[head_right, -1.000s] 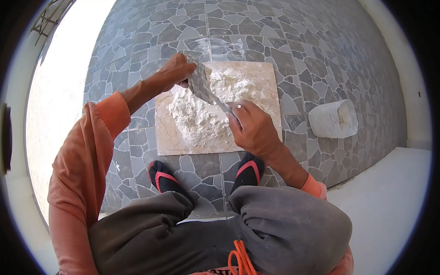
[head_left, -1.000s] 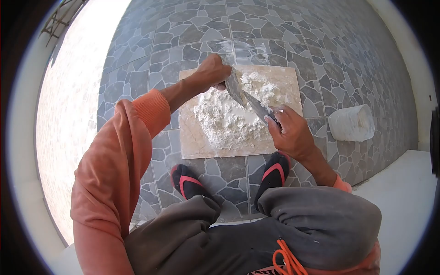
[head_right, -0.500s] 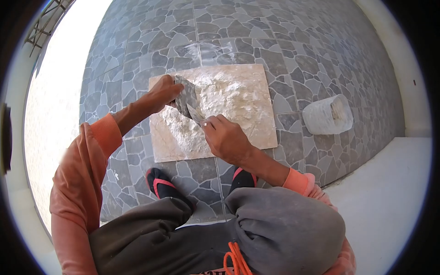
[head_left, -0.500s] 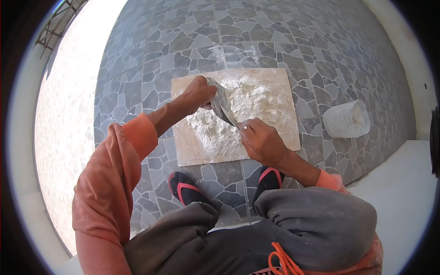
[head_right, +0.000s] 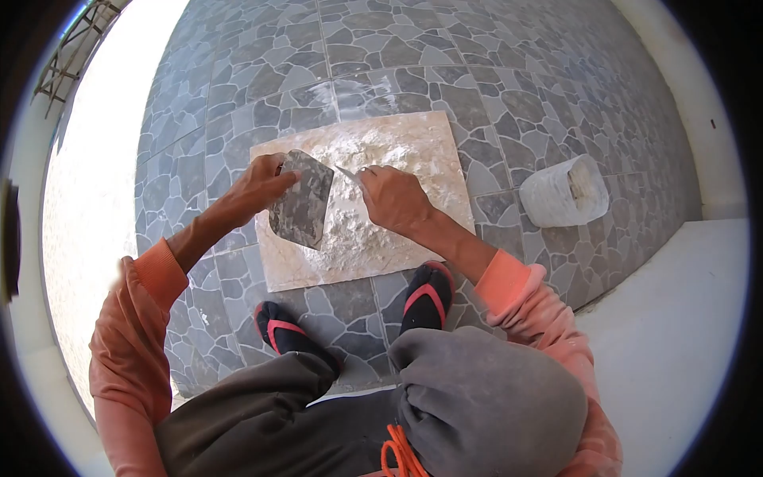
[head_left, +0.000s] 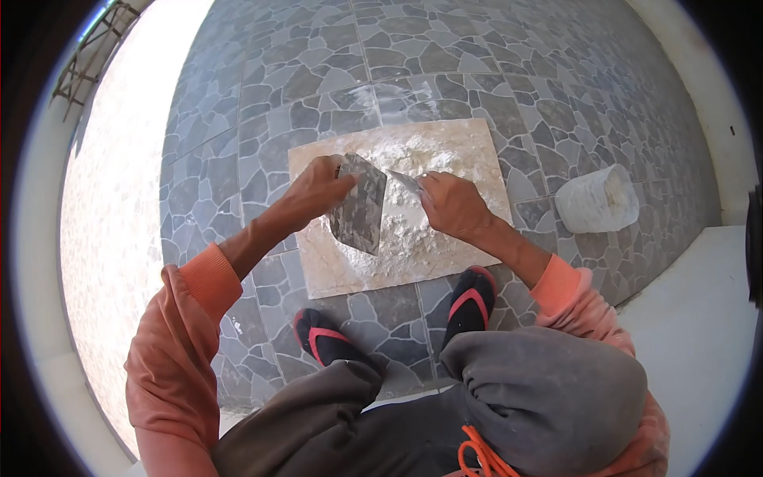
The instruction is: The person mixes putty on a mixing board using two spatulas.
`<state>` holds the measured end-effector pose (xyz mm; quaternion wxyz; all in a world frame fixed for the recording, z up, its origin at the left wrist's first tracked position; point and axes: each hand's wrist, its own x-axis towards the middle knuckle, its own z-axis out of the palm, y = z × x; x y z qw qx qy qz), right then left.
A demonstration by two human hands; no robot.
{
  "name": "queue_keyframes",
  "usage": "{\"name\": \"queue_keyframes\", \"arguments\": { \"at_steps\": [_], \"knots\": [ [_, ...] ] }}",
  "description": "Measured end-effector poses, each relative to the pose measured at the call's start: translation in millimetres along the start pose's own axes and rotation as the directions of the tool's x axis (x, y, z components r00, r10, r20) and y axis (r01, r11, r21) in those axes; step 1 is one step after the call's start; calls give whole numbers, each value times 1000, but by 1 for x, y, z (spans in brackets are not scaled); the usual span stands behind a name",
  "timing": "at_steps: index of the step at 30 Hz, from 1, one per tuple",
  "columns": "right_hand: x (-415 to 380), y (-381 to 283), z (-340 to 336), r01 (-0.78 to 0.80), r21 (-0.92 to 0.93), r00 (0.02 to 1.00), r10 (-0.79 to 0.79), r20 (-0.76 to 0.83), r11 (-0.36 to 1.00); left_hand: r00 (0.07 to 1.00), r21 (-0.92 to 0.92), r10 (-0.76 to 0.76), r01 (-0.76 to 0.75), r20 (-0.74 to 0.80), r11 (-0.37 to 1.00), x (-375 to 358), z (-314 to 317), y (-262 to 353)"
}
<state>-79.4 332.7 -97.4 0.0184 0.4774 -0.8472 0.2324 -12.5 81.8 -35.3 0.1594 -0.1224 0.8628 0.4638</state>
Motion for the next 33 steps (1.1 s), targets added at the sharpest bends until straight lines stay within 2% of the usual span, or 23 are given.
{"name": "queue_keyframes", "arguments": {
  "at_steps": [3, 4, 7, 10, 13, 14, 17, 20, 23, 24, 26, 28, 29, 30, 33],
  "knots": [
    [0, 8, -16, 117, -122, 992, -110, 62, 986, 989, 238, 140, -125, -49, 963, 1, -16, 7],
    [-1, 7, -23, 187, -176, 981, -175, 85, 966, 972, 247, 227, -205, -66, 947, 2, -19, 6],
    [-2, -1, -43, 360, -290, 933, -334, 136, 887, 959, 336, 285, -262, -18, 905, -4, -27, 16],
    [9, -10, -59, 475, -330, 880, -447, 163, 816, 891, 286, 451, -445, 50, 848, -4, -16, 20],
    [26, -19, -78, 547, -344, 837, -489, 246, 763, 879, 333, 453, -476, 151, 814, -5, -3, 33],
    [32, -20, -84, 567, -347, 823, -492, 284, 748, 894, 337, 398, -447, 207, 829, -5, -1, 39],
    [47, -18, -100, 600, -282, 787, -490, 376, 748, 876, 283, 431, -478, 214, 832, 3, 1, 36],
    [64, -5, -116, 592, -260, 794, -496, 352, 763, 909, 432, 340, -415, 243, 801, 9, 2, 22],
    [94, 16, -130, 414, -164, 851, -317, 418, 895, 922, 452, 284, -377, 262, 809, 10, 4, -3],
    [105, 25, -128, 323, -156, 846, -211, 490, 933, 921, 455, 288, -382, 263, 805, 7, 4, -11],
    [132, 48, -123, 128, -168, 788, 2, 616, 977, 917, 405, 338, -398, 214, 823, 1, 10, -28],
    [158, 80, -107, -84, -165, 716, 175, 676, 983, 897, 373, 407, -441, 171, 817, -7, 16, -44],
    [166, 109, -93, -115, -153, 723, 188, 665, 982, 925, 384, 334, -379, 181, 842, -13, 15, -40],
    [170, 142, -78, -144, -140, 729, 200, 655, 980, 930, 374, 326, -367, 170, 852, -18, 16, -42],
    [171, 212, -41, -416, 21, 677, 294, 674, 909, 951, 320, 288, -308, 108, 896, -33, 14, -50]
  ]
}}
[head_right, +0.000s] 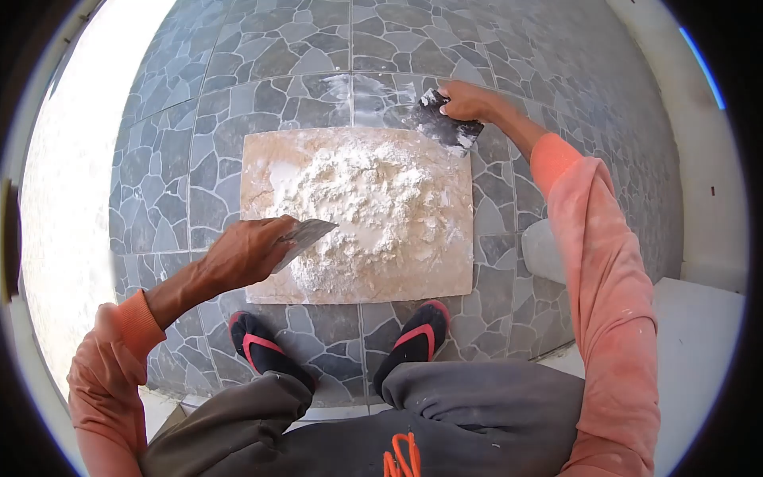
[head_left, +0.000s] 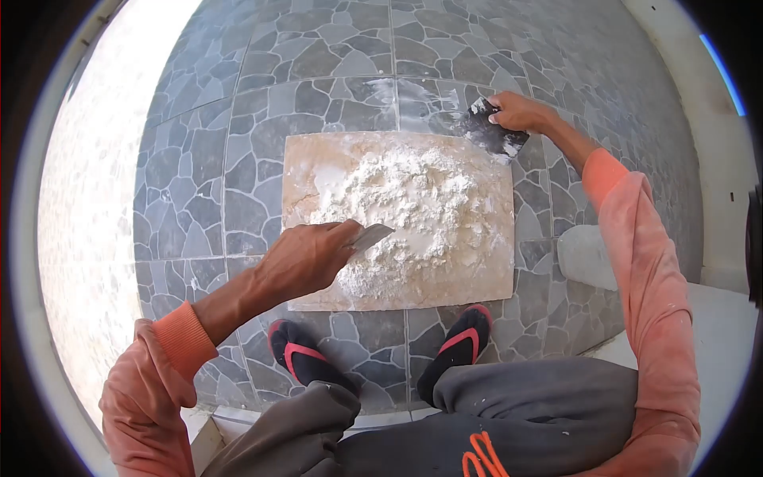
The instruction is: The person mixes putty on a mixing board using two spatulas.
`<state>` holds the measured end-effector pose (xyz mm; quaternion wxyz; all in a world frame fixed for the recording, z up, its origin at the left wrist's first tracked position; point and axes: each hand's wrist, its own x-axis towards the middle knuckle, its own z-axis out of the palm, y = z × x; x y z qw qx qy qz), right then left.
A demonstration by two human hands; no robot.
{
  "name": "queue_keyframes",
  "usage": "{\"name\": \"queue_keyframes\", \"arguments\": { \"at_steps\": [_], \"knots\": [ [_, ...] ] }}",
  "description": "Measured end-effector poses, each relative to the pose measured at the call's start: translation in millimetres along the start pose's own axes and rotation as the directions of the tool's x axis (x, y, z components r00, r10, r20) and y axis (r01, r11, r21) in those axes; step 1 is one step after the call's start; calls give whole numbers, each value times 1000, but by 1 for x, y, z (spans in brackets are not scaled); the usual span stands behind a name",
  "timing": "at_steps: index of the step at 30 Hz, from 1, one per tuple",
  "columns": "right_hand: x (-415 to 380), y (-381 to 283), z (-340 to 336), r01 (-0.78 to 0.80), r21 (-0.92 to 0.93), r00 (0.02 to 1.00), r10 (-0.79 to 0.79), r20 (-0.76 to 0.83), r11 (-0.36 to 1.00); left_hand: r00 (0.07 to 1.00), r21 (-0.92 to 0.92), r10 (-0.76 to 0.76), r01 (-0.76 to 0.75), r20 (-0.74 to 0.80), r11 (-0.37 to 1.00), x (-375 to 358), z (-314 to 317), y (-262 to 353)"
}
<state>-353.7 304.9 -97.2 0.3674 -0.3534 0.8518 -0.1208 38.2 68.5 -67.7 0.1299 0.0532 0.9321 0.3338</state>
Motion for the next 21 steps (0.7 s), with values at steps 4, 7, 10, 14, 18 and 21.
{"name": "queue_keyframes", "arguments": {
  "at_steps": [4, 7, 10, 14, 18, 21],
  "knots": [
    [37, 51, 24, 43, -51, 999, -44, -22, 998, 988, -149, -128, 113, -89, 982, -21, -2, 2],
    [47, 53, 38, 75, 8, 997, -75, -14, 997, 987, -143, -119, 104, -103, 984, -36, -6, 0],
    [53, 37, 44, 5, 90, 994, -15, 106, 996, 993, -186, -104, 92, -57, 978, -37, -21, 0],
    [64, 15, 48, 130, -35, 963, -118, 243, 991, 980, -184, -70, 35, -186, 982, -27, -26, 0],
    [59, 0, 63, 249, -99, 943, -218, 250, 963, 977, -185, -101, 65, -186, 980, -20, -16, 0],
    [45, 0, 64, 343, -138, 924, -306, 229, 929, 983, -175, -82, 53, -166, 983, -24, -6, 2]
  ]
}}
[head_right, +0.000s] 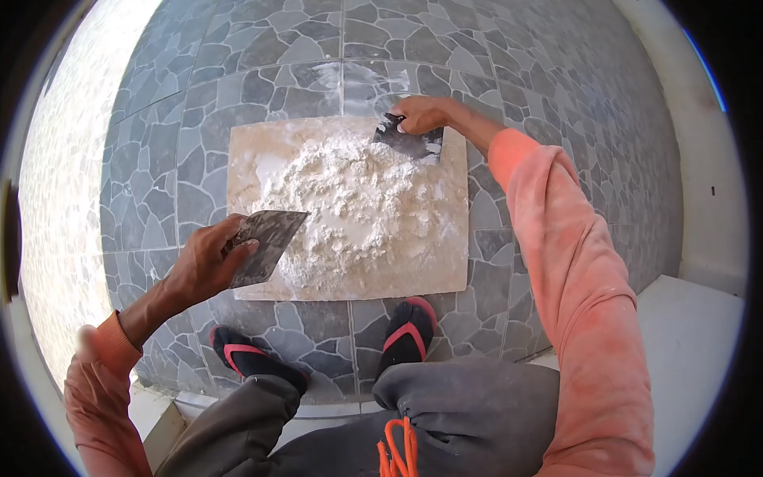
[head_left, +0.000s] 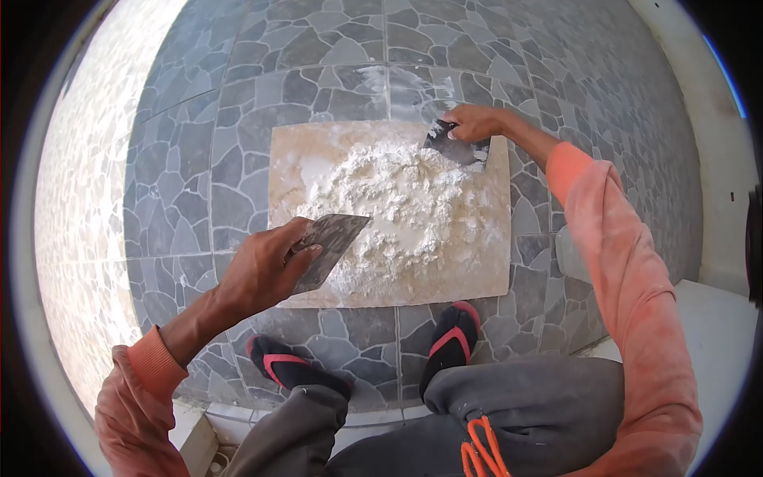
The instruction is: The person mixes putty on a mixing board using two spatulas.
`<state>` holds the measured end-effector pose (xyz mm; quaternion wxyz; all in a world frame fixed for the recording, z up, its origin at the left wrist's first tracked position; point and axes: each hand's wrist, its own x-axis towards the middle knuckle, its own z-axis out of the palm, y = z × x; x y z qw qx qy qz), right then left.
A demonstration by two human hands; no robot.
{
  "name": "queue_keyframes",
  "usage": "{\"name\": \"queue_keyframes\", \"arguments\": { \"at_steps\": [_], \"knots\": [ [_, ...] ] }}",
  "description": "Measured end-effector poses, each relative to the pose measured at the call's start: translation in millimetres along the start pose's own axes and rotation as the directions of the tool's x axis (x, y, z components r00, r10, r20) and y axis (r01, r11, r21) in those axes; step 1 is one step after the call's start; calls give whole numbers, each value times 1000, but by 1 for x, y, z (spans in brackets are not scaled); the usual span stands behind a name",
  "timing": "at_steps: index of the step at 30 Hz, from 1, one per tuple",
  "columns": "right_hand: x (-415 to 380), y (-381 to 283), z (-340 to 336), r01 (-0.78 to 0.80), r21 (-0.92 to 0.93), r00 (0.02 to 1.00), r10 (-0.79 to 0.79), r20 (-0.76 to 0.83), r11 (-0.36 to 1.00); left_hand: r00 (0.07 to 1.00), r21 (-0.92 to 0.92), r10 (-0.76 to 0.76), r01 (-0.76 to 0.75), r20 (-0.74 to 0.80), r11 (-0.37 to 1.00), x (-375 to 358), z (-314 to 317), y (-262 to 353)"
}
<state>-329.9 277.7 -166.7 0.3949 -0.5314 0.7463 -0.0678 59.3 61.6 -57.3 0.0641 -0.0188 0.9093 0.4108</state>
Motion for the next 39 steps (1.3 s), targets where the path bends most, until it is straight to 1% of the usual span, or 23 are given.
{"name": "queue_keyframes", "arguments": {
  "at_steps": [2, 5, 8, 11, 12, 15, 18, 20, 23, 24, 26, 27, 29, 31, 33, 35, 36, 37, 39],
  "knots": [
    [-8, -6, -7, -8, -61, 999, 10, 39, 998, 997, 13, -22, 22, 75, 1000, -2, -5, 2],
    [-19, -8, -10, -59, 13, 997, 58, 59, 998, 996, 9, -69, 69, 52, 998, -7, -11, -1],
    [-32, -39, -23, -156, 178, 982, 134, 130, 971, 994, 58, -110, 109, 4, 992, -7, -20, -7],
    [-19, -50, -22, -27, 228, 1000, 29, -4, 973, 984, 38, -139, 144, -111, 989, -13, -26, -19],
    [-13, -60, -25, 2, 271, 1000, -3, 3, 963, 971, 30, -211, 216, -111, 976, -15, -31, -16],
    [17, -90, -35, 24, 218, 999, -34, 40, 976, 942, -44, -294, 290, -164, 956, -22, -38, -17],
    [57, -124, -38, 133, 78, 991, -134, 7, 988, 909, -51, -384, 381, -161, 923, -29, -44, -9],
    [82, -150, -33, 235, -144, 968, -245, -57, 961, 904, -89, -391, 381, -170, 920, -33, -43, -10],
    [98, -191, -11, 285, -414, 934, -347, -82, 865, 896, -100, -411, 399, -169, 912, -38, -42, -9],
    [97, -205, -4, 297, -466, 941, -340, -8, 834, 892, -96, -420, 409, -165, 907, -40, -41, -10],
    [93, -228, 0, 331, -560, 941, -307, 140, 759, 912, -101, -344, 330, -222, 939, -46, -36, -19],
    [93, -230, 2, 325, -565, 942, -314, 120, 758, 919, -102, -306, 289, -247, 952, -49, -33, -23],
    [89, -229, 3, 308, -576, 943, -324, 78, 757, 913, -132, -332, 308, -238, 942, -51, -33, -27],
    [84, -222, -11, 265, -551, 952, -304, 21, 791, 904, -156, -356, 327, -236, 932, -52, -35, -28],
    [77, -197, -27, 194, -505, 966, -252, -49, 841, 895, -185, -379, 342, -234, 921, -51, -35, -25],
    [56, -146, -37, 135, -436, 929, -266, -255, 890, 905, -200, -334, 288, -262, 937, -49, -30, -29],
    [38, -124, -45, 104, -306, 954, -182, -239, 946, 906, -208, -315, 263, -283, 942, -48, -28, -29],
    [16, -103, -49, 64, -167, 972, -99, -215, 984, 912, -194, -339, 298, -232, 935, -46, -28, -26],
    [-31, -52, -39, -57, 19, 970, 60, -236, 998, 913, -152, -384, 364, -136, 919, -41, -31, -18]
  ]
}}
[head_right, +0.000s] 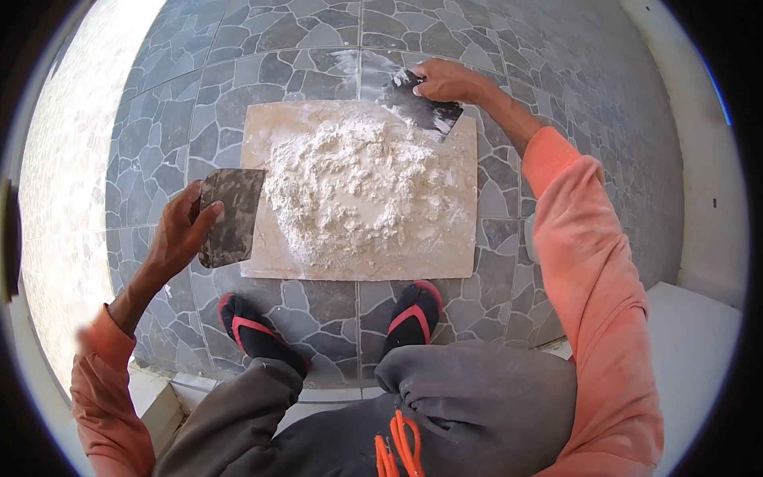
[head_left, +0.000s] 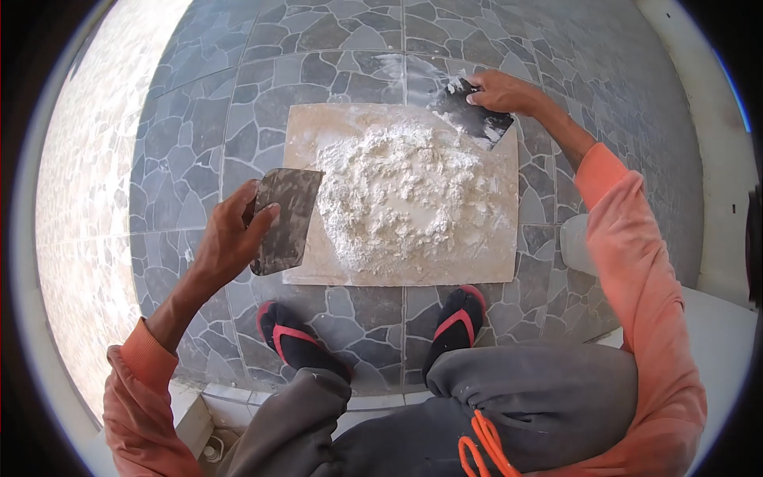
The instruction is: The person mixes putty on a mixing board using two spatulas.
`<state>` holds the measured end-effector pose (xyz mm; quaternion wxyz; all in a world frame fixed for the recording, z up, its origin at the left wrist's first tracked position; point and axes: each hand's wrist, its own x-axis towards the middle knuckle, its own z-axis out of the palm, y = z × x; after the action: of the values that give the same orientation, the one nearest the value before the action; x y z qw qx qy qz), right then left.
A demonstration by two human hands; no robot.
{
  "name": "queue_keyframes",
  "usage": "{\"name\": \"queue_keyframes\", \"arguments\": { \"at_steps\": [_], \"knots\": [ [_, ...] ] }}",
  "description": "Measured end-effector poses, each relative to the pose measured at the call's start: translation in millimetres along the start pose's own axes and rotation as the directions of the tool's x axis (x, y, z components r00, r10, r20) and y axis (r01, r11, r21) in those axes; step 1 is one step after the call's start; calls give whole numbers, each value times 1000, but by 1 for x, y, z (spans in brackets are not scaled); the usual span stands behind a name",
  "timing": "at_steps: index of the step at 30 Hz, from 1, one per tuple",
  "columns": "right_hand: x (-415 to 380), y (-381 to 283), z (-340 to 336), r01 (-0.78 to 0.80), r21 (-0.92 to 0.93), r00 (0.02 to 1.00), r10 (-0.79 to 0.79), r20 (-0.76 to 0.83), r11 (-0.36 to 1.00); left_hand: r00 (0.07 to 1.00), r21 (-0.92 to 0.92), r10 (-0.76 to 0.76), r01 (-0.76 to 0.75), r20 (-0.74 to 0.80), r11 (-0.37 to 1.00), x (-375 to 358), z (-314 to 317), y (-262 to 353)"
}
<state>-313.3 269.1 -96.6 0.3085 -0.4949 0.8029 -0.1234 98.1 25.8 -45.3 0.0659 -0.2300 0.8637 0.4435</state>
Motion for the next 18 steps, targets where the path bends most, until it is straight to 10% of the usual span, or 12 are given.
{"name": "queue_keyframes", "arguments": {
  "at_steps": [3, 6, 18],
  "knots": [
    [-76, 62, 25, -345, 195, 935, 355, -17, 918, 998, 42, 61, -62, 36, 997, 8, 10, 3],
    [-150, 72, 70, -440, 764, 813, 571, 116, 471, 994, 42, 86, -89, 67, 995, 20, 24, 13],
    [-240, 27, 220, -356, 919, 526, 849, 47, 169, 971, 22, 223, -226, 91, 974, 39, 67, 52]
  ]
}}
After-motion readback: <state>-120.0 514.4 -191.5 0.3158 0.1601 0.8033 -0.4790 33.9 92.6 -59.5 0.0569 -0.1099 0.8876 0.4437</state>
